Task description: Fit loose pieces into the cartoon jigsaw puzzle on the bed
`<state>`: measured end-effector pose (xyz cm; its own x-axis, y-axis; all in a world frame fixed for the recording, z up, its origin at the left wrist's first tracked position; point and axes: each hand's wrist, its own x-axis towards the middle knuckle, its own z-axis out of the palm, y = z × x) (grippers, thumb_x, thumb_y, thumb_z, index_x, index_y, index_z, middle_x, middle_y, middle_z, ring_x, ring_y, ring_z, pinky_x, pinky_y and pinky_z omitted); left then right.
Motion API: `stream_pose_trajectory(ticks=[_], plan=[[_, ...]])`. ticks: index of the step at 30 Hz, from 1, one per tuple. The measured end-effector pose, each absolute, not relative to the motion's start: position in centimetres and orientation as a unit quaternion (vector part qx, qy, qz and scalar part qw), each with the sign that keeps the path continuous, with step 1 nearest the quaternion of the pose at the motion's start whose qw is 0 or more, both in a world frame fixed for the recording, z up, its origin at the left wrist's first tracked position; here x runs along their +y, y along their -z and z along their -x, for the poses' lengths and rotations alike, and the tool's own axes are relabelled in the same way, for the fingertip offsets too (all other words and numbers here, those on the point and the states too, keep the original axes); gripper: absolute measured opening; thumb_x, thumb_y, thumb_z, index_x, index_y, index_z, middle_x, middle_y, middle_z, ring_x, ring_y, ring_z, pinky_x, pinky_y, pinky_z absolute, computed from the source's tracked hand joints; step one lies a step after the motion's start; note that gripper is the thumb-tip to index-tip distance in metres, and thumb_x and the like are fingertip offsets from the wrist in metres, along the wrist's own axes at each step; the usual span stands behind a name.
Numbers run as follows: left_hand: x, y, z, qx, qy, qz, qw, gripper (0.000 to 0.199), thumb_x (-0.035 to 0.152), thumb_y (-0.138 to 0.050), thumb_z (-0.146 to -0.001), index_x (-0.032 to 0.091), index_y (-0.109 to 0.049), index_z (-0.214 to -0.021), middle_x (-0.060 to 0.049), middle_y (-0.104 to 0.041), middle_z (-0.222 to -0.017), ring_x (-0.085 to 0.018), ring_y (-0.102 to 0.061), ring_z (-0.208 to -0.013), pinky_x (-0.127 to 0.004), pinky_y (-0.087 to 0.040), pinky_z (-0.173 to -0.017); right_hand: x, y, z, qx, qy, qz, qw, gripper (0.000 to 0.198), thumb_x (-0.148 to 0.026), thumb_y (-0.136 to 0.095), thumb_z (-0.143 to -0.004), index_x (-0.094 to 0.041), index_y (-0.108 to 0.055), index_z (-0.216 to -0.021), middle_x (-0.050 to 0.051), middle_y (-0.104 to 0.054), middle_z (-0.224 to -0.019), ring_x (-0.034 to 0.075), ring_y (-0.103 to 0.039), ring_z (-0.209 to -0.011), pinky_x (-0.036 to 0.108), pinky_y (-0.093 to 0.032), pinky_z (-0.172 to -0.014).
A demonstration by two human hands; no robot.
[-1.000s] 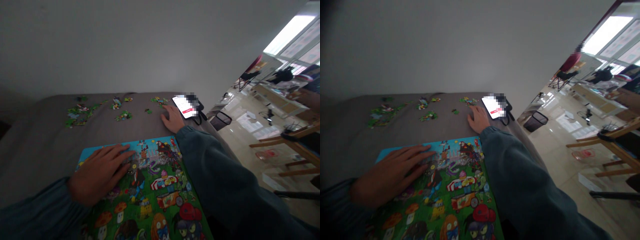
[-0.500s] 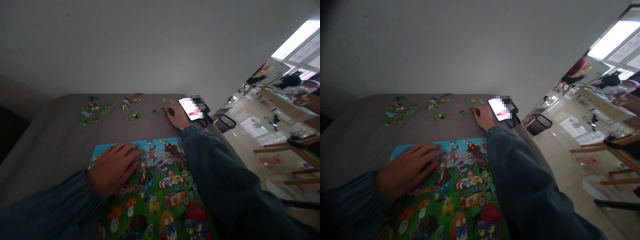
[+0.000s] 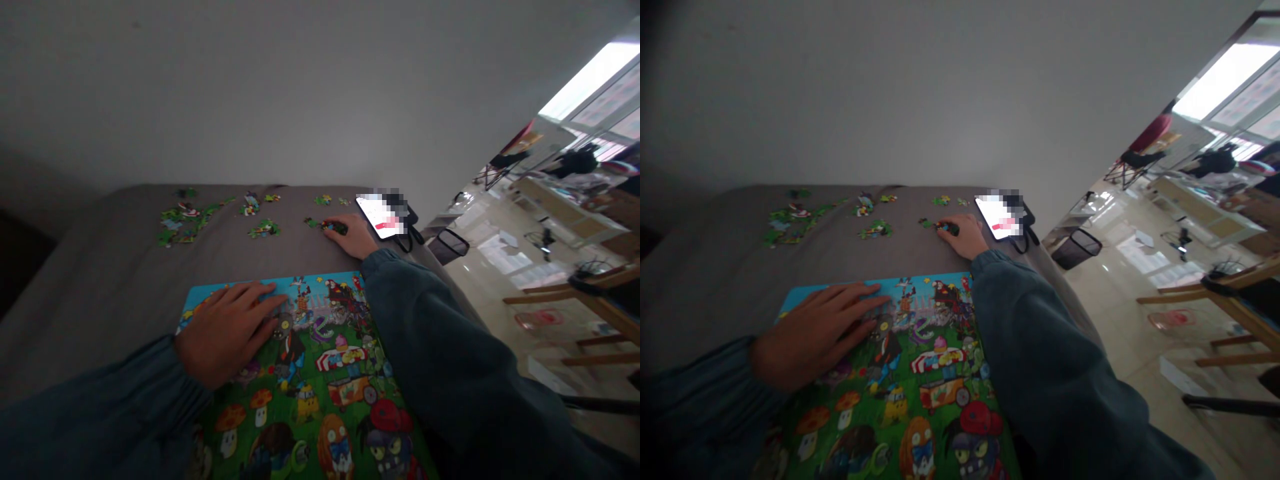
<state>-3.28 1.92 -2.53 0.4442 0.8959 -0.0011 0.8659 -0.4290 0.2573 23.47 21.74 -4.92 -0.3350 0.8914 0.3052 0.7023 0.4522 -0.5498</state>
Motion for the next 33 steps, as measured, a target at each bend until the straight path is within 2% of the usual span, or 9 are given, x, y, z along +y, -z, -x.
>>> stream_pose_trajectory(ticks=[8,10,12,15,18,22,25,28,33], plan=[[2.2,2.5,3.5,0.515,-0.100,-0.844,0.114,0.044,0.045,-0.039,-0.101,0.027,-0.066,-0.131,-0.009,-0.065,-0.138,-0.034,-0.060,-0.123,-0.058,-0.049,-0.101,20.4,2.1,-23.7,-0.775,-0.267,0.472,0.324,0.030,-0.023,-0.074,-0.083,-0.012,-0.071,-0.111,0.012,-0.075,-0.109,0.019,-0.070,-0.098,0.037,-0.054,-0.093],[2.2,1.9,3.2,0.522,-0.138,-0.831,0.136,0.050,0.050,-0.036,-0.100,0.023,-0.065,-0.132,-0.011,-0.068,-0.133,-0.034,-0.062,-0.120,-0.057,-0.049,-0.102,18.6,0.9,-23.5,-0.747,-0.384,0.425,0.337,0.032,-0.026,-0.078,-0.079,-0.013,-0.071,-0.108,0.009,-0.076,-0.102,0.017,-0.071,-0.091,0.036,-0.056,-0.089],[2.0,1.1,2.6,0.541,-0.189,-0.799,0.181,0.058,0.059,-0.037,-0.099,0.021,-0.063,-0.134,-0.013,-0.070,-0.128,-0.032,-0.065,-0.112,-0.052,-0.051,-0.100,15.9,0.1,-22.8,-0.735,-0.495,0.348,0.306,0.038,-0.031,-0.084,-0.072,-0.016,-0.071,-0.104,0.005,-0.076,-0.094,0.015,-0.072,-0.083,0.033,-0.058,-0.084],[1.4,0.1,1.5,0.567,-0.237,-0.733,0.290,0.066,0.070,-0.049,-0.091,0.023,-0.061,-0.135,-0.010,-0.075,-0.114,-0.025,-0.071,-0.087,-0.040,-0.058,-0.078,11.4,-0.1,-21.2,-0.710,-0.590,0.272,0.269,0.028,-0.032,-0.085,-0.073,-0.017,-0.072,-0.094,0.002,-0.075,-0.086,0.014,-0.072,-0.079,0.030,-0.059,-0.079],[1.0,-0.2,0.9,0.567,-0.253,-0.697,0.358,0.059,0.065,-0.057,-0.088,0.023,-0.065,-0.128,-0.004,-0.077,-0.090,-0.022,-0.070,-0.069,-0.033,-0.055,-0.063,9.1,0.3,-20.1,-0.687,-0.636,0.238,0.258,0.020,-0.029,-0.080,-0.078,-0.018,-0.074,-0.093,0.002,-0.076,-0.087,0.014,-0.072,-0.081,0.029,-0.058,-0.078],[1.5,0.0,1.4,0.585,-0.257,-0.701,0.317,0.046,0.062,-0.056,-0.088,0.025,-0.073,-0.107,-0.003,-0.078,-0.085,-0.023,-0.071,-0.073,-0.033,-0.053,-0.065,11.1,-0.4,-22.0,-0.757,-0.555,0.262,0.222,0.027,-0.035,-0.067,-0.091,-0.018,-0.076,-0.110,0.003,-0.077,-0.092,0.013,-0.069,-0.080,0.029,-0.055,-0.075],[1.9,0.4,1.9,0.594,-0.242,-0.712,0.285,0.045,0.063,-0.055,-0.089,0.026,-0.074,-0.106,-0.003,-0.077,-0.084,-0.022,-0.070,-0.070,-0.032,-0.051,-0.063,13.7,-1.4,-24.8,-0.846,-0.415,0.312,0.120,0.033,-0.030,-0.059,-0.097,-0.017,-0.072,-0.124,0.001,-0.076,-0.083,0.012,-0.065,-0.071,0.027,-0.051,-0.070],[2.0,0.7,2.0,0.597,-0.223,-0.722,0.271,0.046,0.064,-0.053,-0.090,0.027,-0.074,-0.107,-0.003,-0.077,-0.085,-0.021,-0.069,-0.069,-0.033,-0.051,-0.063,15.1,-1.5,-26.6,-0.868,-0.375,0.322,0.046,0.030,-0.024,-0.062,-0.094,-0.014,-0.075,-0.119,0.005,-0.078,-0.091,0.013,-0.068,-0.079,0.026,-0.051,-0.073],[1.9,0.9,1.7,0.599,-0.206,-0.730,0.258,0.050,0.067,-0.049,-0.090,0.028,-0.075,-0.106,-0.003,-0.077,-0.088,-0.023,-0.070,-0.071,-0.036,-0.052,-0.067,14.9,-0.8,-26.2,-0.888,-0.329,0.322,0.010,0.025,-0.025,-0.061,-0.095,-0.014,-0.078,-0.109,0.008,-0.078,-0.097,0.014,-0.068,-0.083,0.026,-0.048,-0.073]])
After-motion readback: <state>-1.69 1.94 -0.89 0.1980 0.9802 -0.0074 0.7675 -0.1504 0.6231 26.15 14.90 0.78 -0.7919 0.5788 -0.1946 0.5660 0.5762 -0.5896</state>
